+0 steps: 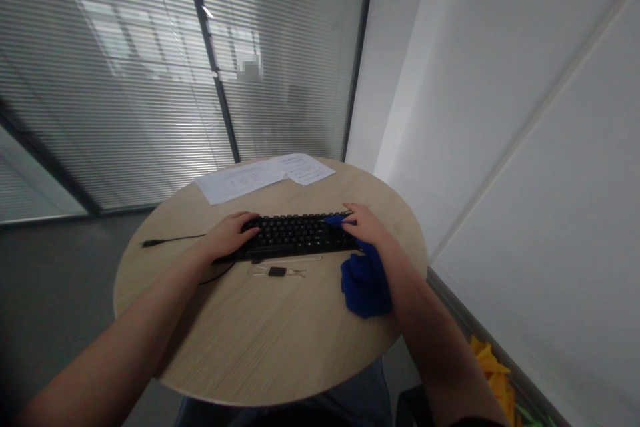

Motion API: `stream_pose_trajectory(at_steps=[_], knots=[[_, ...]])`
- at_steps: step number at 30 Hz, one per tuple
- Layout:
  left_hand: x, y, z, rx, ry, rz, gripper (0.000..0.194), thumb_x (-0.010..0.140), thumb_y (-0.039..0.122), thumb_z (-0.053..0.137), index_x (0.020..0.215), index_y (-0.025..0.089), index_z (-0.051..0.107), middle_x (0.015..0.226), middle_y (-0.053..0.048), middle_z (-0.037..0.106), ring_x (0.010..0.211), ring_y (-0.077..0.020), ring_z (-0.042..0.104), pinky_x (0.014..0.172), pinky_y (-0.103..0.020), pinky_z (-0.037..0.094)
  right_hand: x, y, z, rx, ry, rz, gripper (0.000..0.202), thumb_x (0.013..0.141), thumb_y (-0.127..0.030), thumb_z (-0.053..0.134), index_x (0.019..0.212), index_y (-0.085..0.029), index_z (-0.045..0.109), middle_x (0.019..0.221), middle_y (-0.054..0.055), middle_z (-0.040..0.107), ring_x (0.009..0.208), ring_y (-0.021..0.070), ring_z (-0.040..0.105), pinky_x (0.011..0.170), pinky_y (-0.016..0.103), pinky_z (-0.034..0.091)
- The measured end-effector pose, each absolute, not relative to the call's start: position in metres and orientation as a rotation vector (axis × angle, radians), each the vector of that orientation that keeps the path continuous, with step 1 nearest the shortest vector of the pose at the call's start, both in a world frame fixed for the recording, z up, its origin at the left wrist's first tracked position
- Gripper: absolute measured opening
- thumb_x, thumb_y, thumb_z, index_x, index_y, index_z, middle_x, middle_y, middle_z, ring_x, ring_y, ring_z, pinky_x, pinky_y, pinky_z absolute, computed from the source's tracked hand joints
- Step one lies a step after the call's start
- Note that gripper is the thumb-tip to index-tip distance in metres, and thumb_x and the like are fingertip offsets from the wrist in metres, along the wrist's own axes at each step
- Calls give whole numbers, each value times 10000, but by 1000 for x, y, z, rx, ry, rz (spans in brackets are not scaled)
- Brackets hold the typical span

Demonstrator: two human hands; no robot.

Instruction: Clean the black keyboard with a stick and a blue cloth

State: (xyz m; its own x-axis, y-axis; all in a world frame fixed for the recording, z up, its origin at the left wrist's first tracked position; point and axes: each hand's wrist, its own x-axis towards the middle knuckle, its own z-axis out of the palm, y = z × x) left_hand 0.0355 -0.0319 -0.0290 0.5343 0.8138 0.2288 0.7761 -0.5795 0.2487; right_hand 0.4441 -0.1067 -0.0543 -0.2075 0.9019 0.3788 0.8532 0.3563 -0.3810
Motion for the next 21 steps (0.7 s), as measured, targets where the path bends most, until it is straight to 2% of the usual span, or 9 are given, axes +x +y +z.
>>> stream_pose_trajectory(at_steps=[4, 9, 15, 21], knots=[[35, -31, -30, 2643, 1391, 504, 574, 884, 506, 456, 1314, 169, 632, 1323, -124, 664, 1227, -289, 599, 1104, -408, 413, 445, -107, -53, -1501, -2080, 151, 169, 811, -257, 652, 850, -247, 816, 1455, 55, 568, 1354, 286, 505, 1172, 474, 347], [35, -31, -29, 2659, 1398, 463, 600, 891, 507, 438, 1334, 145, 618, 1339, -139, 652, 1247, -294, 585, 1112, -410, 406, 444, -105, -55, -1521, -2041, 138, 194, 818, -276, 651, 916, -253, 817, 1453, 61, 570, 1350, 292, 508, 1170, 491, 346], [37, -34, -26, 2651, 1400, 456, 584, 883, 494, 442, 1321, 154, 625, 1335, -135, 658, 1242, -298, 590, 1109, -419, 411, 442, -107, -54, -1494, -2054, 161, 159, 792, -239, 657, 828, -251, 812, 1450, 53, 573, 1335, 281, 526, 1167, 468, 354], [37, -35, -25, 2631, 1386, 496, 564, 868, 480, 463, 1300, 165, 641, 1320, -135, 670, 1231, -304, 599, 1106, -432, 414, 441, -108, -55, -1493, -2059, 159, 176, 813, -253, 650, 872, -226, 814, 1484, 83, 537, 1348, 286, 519, 1168, 455, 356]])
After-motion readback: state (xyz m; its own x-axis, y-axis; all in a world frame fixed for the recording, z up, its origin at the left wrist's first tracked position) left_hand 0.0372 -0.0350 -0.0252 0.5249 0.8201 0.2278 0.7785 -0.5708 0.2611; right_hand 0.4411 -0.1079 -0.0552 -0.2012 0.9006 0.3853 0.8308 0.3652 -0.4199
